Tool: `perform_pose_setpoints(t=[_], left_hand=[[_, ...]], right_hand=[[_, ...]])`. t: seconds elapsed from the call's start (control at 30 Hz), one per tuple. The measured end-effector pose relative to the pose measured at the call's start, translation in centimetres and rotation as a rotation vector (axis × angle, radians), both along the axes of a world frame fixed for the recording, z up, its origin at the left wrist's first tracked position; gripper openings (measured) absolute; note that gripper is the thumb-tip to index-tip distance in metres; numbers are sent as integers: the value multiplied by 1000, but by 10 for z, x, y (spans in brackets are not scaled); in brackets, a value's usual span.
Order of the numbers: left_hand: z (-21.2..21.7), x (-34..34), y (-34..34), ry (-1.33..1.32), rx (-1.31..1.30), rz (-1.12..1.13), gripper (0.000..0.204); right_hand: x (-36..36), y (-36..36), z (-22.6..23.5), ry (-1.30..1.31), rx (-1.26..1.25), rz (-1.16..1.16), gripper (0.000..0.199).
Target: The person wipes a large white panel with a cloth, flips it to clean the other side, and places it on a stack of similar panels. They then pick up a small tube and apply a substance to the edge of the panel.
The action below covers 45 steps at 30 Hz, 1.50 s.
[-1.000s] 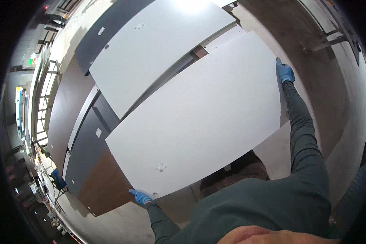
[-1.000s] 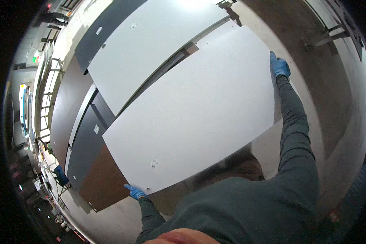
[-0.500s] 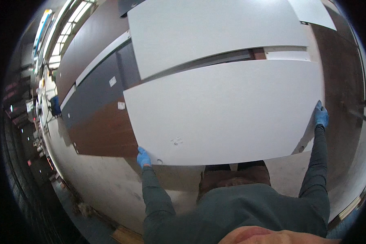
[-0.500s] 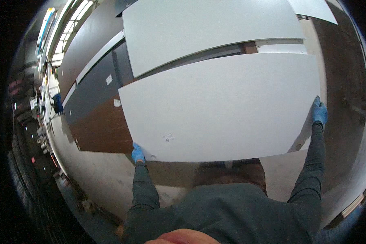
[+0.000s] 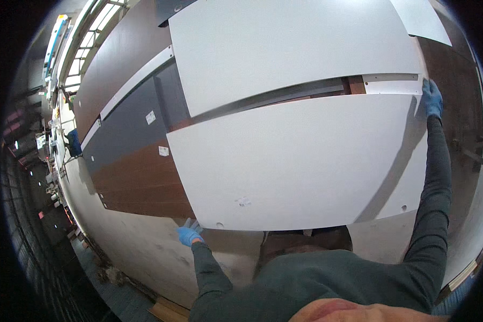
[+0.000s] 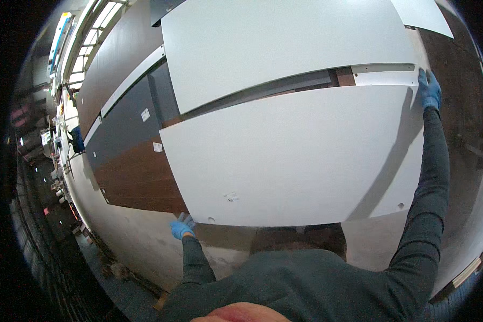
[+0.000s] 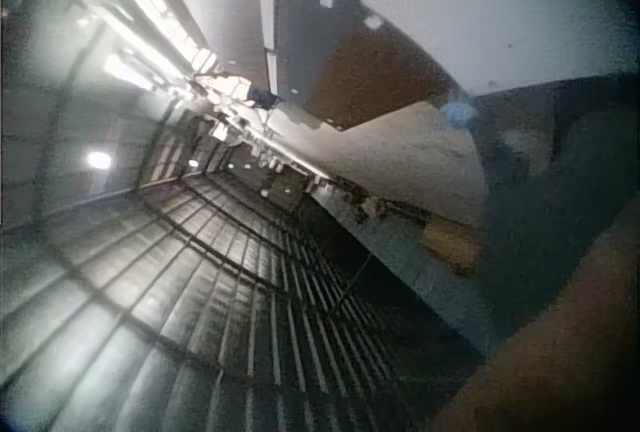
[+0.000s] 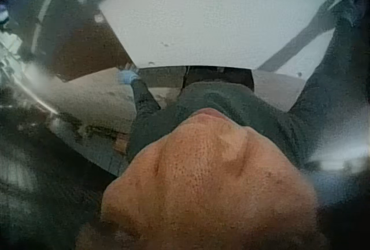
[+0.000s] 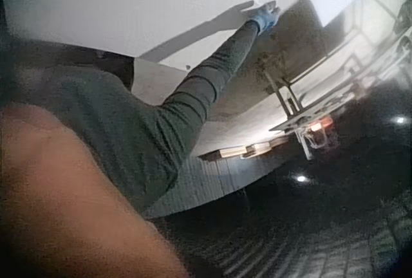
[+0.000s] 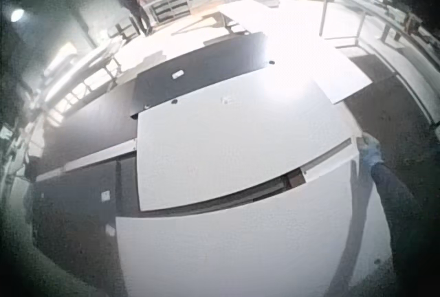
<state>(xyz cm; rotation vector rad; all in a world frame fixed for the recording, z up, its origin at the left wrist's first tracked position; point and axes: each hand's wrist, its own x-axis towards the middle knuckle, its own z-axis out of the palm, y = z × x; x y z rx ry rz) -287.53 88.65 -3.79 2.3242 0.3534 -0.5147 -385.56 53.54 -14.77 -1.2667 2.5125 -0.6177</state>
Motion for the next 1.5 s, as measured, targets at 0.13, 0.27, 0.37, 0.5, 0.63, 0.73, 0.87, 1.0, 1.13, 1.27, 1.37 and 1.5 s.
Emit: perform_pose_setpoints(t=[0.13, 0.27, 0.37, 0.5, 0.63, 0.73, 0.87, 1.0, 1.13, 1.27, 1.37, 1.5], left_hand=[[14, -13, -34, -18, 203, -321, 72], [78, 20, -70, -228, -38, -372, 66], [145, 58, -113, -424, 270, -589, 56], [113, 45, -226, -462, 9, -1056, 53], [9, -21, -369, -304, -75, -1168, 54], [-36, -55, -462, -462, -78, -1306, 57], [-54, -66, -549, -448, 182, -1284, 78], [-71, -69, -589, -483, 420, -1365, 85], [-92, -65, -598, -453, 338, -1288, 79], [-105, -54, -605, -273, 141, -1202, 73], [-112, -51, -610, -432, 160, -1156, 71], [-116, -54, -610, -418, 88, -1096, 77]], right_hand=[[13, -51, -10, 39, -28, -41, 84], [16, -80, -12, -136, 109, -79, 90], [13, -91, -18, -191, 190, -143, 92], [8, -97, -28, -313, 113, -173, 90], [0, -100, -36, -218, 160, -181, 84], [-8, -101, -40, -273, 73, -206, 86], [-14, -103, -43, -333, 65, -181, 82], [-13, -107, -39, -288, 49, -240, 79], [-7, -109, -30, -189, 98, -245, 82], [-6, -109, -24, -198, 92, -260, 81], [-11, -111, -22, -148, 146, -238, 80], [-18, -115, -23, -69, 167, -197, 79]])
